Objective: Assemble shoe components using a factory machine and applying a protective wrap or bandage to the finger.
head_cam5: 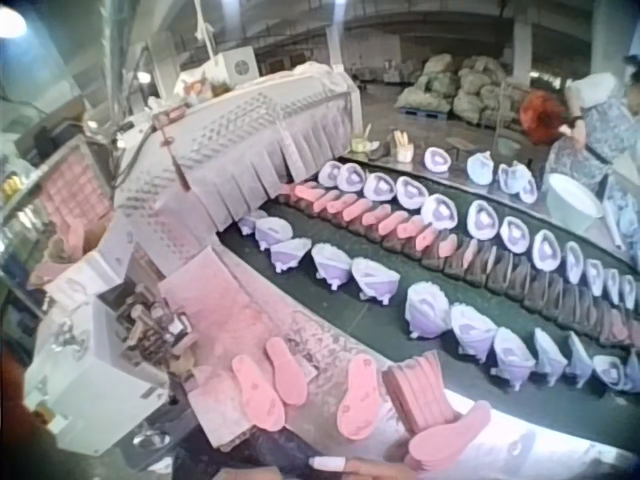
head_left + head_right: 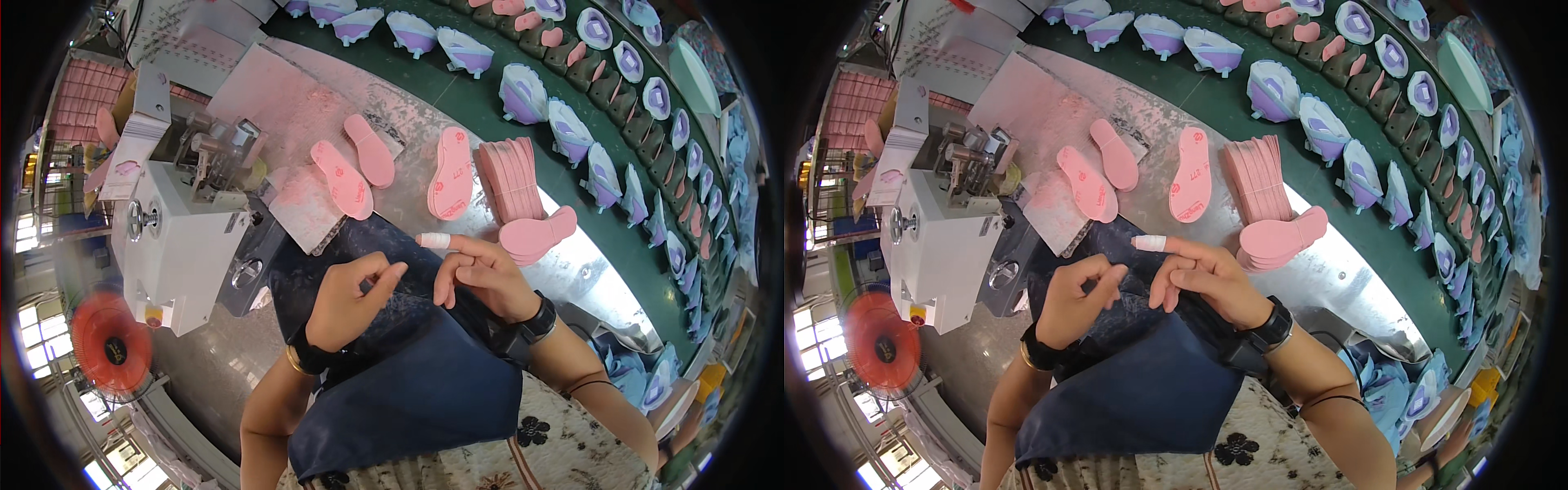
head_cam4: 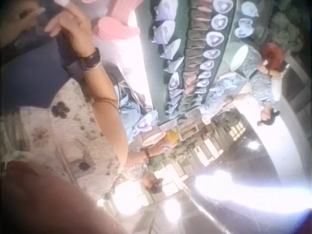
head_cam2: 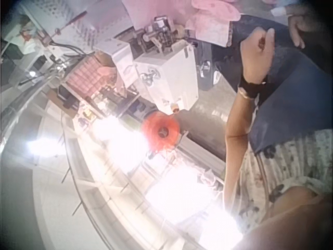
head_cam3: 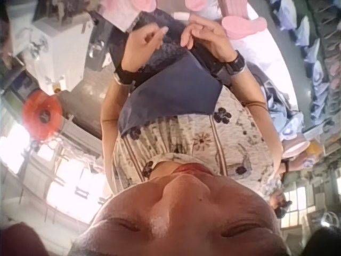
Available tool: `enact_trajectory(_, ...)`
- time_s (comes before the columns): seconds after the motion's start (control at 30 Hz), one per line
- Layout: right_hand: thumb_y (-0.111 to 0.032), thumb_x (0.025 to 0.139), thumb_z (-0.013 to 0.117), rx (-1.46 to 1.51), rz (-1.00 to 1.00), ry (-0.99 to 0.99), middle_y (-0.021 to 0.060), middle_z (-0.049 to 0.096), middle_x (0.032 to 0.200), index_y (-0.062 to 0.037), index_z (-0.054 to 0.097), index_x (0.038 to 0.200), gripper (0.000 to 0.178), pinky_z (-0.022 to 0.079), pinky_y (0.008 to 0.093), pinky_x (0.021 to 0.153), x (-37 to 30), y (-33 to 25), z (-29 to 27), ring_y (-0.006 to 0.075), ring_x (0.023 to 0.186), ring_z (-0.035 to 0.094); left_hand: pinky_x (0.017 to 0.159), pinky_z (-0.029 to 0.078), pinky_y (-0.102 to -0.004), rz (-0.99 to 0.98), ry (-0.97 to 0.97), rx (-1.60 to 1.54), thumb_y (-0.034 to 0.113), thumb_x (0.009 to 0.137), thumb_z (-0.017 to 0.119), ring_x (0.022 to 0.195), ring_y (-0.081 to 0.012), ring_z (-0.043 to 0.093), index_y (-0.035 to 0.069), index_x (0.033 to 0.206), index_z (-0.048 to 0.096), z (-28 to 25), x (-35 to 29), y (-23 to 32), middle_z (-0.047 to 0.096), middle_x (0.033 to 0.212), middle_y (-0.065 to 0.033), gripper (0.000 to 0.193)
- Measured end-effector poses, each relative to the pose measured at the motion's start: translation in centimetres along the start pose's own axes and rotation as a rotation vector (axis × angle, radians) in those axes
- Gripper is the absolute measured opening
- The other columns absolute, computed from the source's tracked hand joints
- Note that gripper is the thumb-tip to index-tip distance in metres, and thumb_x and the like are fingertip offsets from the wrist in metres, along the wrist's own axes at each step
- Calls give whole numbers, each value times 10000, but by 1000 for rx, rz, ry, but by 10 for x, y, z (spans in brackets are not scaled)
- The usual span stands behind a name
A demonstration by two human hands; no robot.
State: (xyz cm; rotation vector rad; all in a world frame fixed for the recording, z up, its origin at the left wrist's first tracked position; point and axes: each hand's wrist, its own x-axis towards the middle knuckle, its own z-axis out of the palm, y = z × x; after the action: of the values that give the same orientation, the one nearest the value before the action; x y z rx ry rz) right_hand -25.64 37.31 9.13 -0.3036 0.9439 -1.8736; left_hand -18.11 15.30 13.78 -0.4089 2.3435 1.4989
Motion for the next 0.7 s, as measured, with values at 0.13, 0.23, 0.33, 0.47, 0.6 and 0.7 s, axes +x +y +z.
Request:
enact_trajectory(0.13, -242, 977, 490, 139, 15, -49, 150, 669, 872, 36, 366, 1447, 559, 483, 250, 728, 0, -1, -1, 158, 753, 628, 618, 467, -263, 150, -72, 46, 146, 884, 692, 635, -129, 600, -9, 772, 587, 6, 4, 0, 603, 684, -70, 219)
enact_trajectory(0.23, -243, 977, 478, 216, 19, -100, 168, 661, 854, 53, 335, 1455, 580, 488, 268, 713, 0, 1, -2, 185, 744, 627, 672, 493, -273, 167, -120, 36, 144, 868, 710, 689, -149, 631, -7, 811, 617, 7, 5, -3, 638, 744, -78, 187)
enact_trajectory(0.33, -313, 951, 494, 206, 6, -46, 186, 654, 792, 143, 300, 1428, 688, 470, 275, 641, 1, 2, 4, 201, 649, 586, 698, 504, -279, 160, -186, 80, 139, 871, 708, 716, -155, 650, 0, 884, 653, 5, 7, -2, 664, 776, -79, 150)
enact_trajectory(0.47, -293, 948, 505, 260, 35, -82, 200, 661, 805, 111, 262, 1458, 695, 481, 285, 643, 1, 2, 3, 211, 678, 612, 747, 505, -272, 103, -200, -38, 128, 883, 692, 815, -158, 663, 17, 1053, 644, 6, 9, -4, 685, 893, -88, 208)
enact_trajectory(0.6, -243, 973, 519, 217, 46, -221, 228, 676, 946, 1, 242, 1507, 649, 500, 283, 719, 0, 4, 2, 208, 798, 650, 851, 502, -290, 203, -90, -264, 92, 935, 614, 987, -159, 636, 0, 1217, 546, 15, 15, 16, 659, 1101, -119, 304)
enact_trajectory(0.7, -225, 977, 524, 189, 56, -269, 222, 679, 970, -22, 190, 1525, 673, 503, 289, 728, 0, 4, 3, 203, 811, 653, 901, 503, -305, 198, -150, -375, 57, 966, 554, 1047, -169, 622, -23, 1211, 519, 22, 20, 20, 648, 1151, -151, 260)
